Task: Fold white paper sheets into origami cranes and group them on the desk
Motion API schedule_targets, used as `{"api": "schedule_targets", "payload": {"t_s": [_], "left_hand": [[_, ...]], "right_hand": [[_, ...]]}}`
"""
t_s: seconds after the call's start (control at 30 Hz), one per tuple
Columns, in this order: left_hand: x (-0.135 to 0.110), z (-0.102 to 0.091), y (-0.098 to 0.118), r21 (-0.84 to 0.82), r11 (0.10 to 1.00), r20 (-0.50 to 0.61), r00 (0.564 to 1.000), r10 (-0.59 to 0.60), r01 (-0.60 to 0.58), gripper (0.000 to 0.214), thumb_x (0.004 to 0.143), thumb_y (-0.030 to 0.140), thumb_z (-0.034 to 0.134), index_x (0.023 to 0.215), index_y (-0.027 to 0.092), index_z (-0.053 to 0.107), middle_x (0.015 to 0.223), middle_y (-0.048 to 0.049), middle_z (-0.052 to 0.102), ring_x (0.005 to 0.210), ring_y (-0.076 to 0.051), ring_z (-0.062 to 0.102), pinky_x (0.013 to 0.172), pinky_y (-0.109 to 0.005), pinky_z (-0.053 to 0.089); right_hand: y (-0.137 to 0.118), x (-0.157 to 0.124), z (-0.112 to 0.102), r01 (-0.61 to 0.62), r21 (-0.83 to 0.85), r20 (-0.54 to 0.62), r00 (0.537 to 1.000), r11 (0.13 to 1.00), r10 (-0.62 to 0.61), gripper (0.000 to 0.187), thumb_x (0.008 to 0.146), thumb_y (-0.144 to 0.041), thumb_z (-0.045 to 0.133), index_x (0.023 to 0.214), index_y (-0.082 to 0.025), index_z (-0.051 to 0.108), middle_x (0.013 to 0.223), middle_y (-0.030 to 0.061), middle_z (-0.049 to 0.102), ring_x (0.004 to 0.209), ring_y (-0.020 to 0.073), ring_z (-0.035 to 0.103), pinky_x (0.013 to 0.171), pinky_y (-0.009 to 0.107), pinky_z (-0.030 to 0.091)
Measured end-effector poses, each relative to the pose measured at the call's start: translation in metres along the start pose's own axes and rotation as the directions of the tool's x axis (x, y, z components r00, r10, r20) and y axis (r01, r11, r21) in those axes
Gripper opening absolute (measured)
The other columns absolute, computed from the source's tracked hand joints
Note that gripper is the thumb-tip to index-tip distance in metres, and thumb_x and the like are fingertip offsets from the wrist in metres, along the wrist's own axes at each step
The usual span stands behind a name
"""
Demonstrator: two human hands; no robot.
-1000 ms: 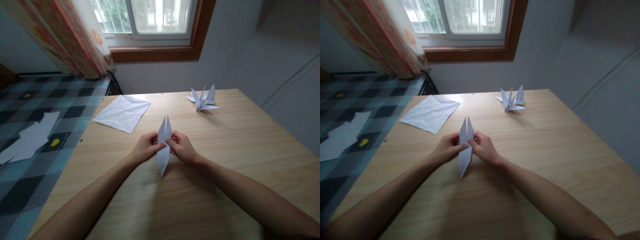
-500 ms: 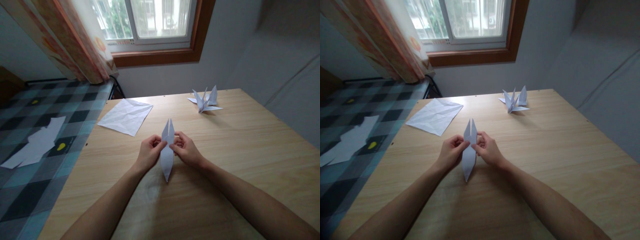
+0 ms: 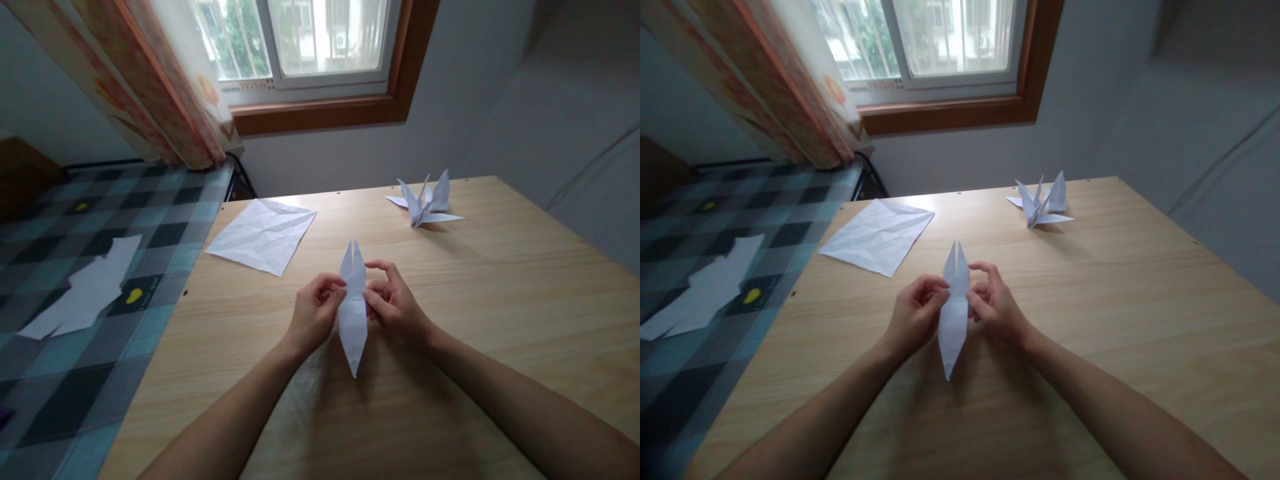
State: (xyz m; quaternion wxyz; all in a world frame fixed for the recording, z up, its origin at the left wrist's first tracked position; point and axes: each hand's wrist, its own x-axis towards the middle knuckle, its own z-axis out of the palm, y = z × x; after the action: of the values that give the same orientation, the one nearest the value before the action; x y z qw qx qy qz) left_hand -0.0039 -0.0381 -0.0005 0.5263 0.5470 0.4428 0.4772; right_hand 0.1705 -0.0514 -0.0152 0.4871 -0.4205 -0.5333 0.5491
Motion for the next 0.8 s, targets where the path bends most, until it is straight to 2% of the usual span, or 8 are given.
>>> {"api": "schedule_targets", "payload": {"t_s": [0.1, 0.17, 0.27, 0.37, 0.43, 0.67, 0.8], "left_hand": [[0.001, -0.002, 0.001, 0.042, 0.999, -0.007, 1.0, -0.003, 0.004, 0.014, 0.076, 0.027, 0.067, 0.086, 0.017, 0.07, 0.069, -0.0001, 0.065, 0.061, -0.012, 0.055, 0.057, -0.023, 0.042], [0.002, -0.003, 0.001, 0.052, 0.999, -0.029, 1.0, 0.001, 0.001, 0.016, 0.076, 0.026, 0.067, 0.087, 0.017, 0.073, 0.073, -0.0016, 0.068, 0.062, -0.013, 0.056, 0.057, -0.023, 0.042], [0.002, -0.003, 0.0, 0.044, 0.999, -0.048, 0.999, -0.006, 0.008, 0.018, 0.074, 0.024, 0.068, 0.089, 0.017, 0.074, 0.075, -0.0019, 0.068, 0.062, -0.012, 0.055, 0.057, -0.022, 0.041], [0.002, -0.003, -0.002, 0.023, 1.0, -0.023, 1.0, -0.021, 0.021, 0.021, 0.072, 0.023, 0.068, 0.091, 0.016, 0.075, 0.071, -0.0012, 0.066, 0.057, -0.01, 0.051, 0.053, -0.022, 0.038], [0.002, -0.004, -0.003, -0.003, 0.999, 0.014, 0.999, -0.033, 0.033, 0.025, 0.071, 0.021, 0.066, 0.094, 0.016, 0.075, 0.066, 0.0005, 0.063, 0.053, -0.009, 0.047, 0.051, -0.021, 0.034], [0.002, -0.006, -0.007, -0.073, 0.996, 0.094, 0.994, -0.052, 0.059, 0.037, 0.068, 0.017, 0.061, 0.103, 0.015, 0.072, 0.059, 0.0035, 0.054, 0.05, -0.007, 0.042, 0.049, -0.02, 0.03], [0.001, -0.005, -0.003, -0.053, 0.998, 0.089, 0.996, -0.024, 0.029, 0.034, 0.066, 0.015, 0.061, 0.098, 0.015, 0.072, 0.062, 0.0022, 0.057, 0.053, -0.008, 0.046, 0.051, -0.02, 0.034]], "right_hand": [[0.002, -0.002, -0.002, 0.057, -0.033, -0.065, 0.996, 0.998, -0.059, 0.04, 0.087, -0.028, 0.06, 0.121, -0.024, 0.039, 0.067, -0.0071, 0.06, 0.056, 0.0109, 0.058, 0.054, 0.022, 0.046], [0.003, -0.003, -0.003, 0.087, -0.032, -0.07, 0.994, 0.996, -0.089, 0.041, 0.086, -0.026, 0.06, 0.121, -0.024, 0.041, 0.074, -0.0043, 0.063, 0.06, 0.0113, 0.059, 0.057, 0.023, 0.047], [0.001, -0.002, -0.005, 0.098, -0.039, -0.013, 0.995, 0.994, -0.098, 0.033, 0.085, -0.024, 0.058, 0.117, -0.023, 0.051, 0.08, -0.0014, 0.064, 0.062, 0.0109, 0.057, 0.058, 0.024, 0.046], [-0.002, -0.002, -0.009, 0.085, -0.141, 0.06, 0.995, 0.986, -0.077, 0.023, 0.082, -0.022, 0.056, 0.102, -0.019, 0.066, 0.069, -0.0025, 0.058, 0.057, 0.0104, 0.05, 0.054, 0.023, 0.041], [-0.003, -0.001, -0.011, 0.087, -0.198, 0.063, 0.995, 0.976, -0.076, 0.023, 0.079, -0.02, 0.057, 0.096, -0.018, 0.071, 0.066, -0.0019, 0.058, 0.056, 0.0107, 0.049, 0.053, 0.024, 0.039], [0.003, 0.004, -0.013, 0.074, -0.093, 0.006, 0.997, 0.993, -0.073, 0.021, 0.077, -0.02, 0.061, 0.094, -0.02, 0.074, 0.079, 0.0027, 0.071, 0.068, 0.0149, 0.063, 0.062, 0.027, 0.049], [0.002, 0.007, -0.013, 0.16, -0.098, 0.007, 0.987, 0.982, -0.16, 0.012, 0.077, -0.025, 0.07, 0.085, -0.021, 0.076, 0.102, 0.0074, 0.073, 0.091, 0.02, 0.068, 0.076, 0.032, 0.055]]}}
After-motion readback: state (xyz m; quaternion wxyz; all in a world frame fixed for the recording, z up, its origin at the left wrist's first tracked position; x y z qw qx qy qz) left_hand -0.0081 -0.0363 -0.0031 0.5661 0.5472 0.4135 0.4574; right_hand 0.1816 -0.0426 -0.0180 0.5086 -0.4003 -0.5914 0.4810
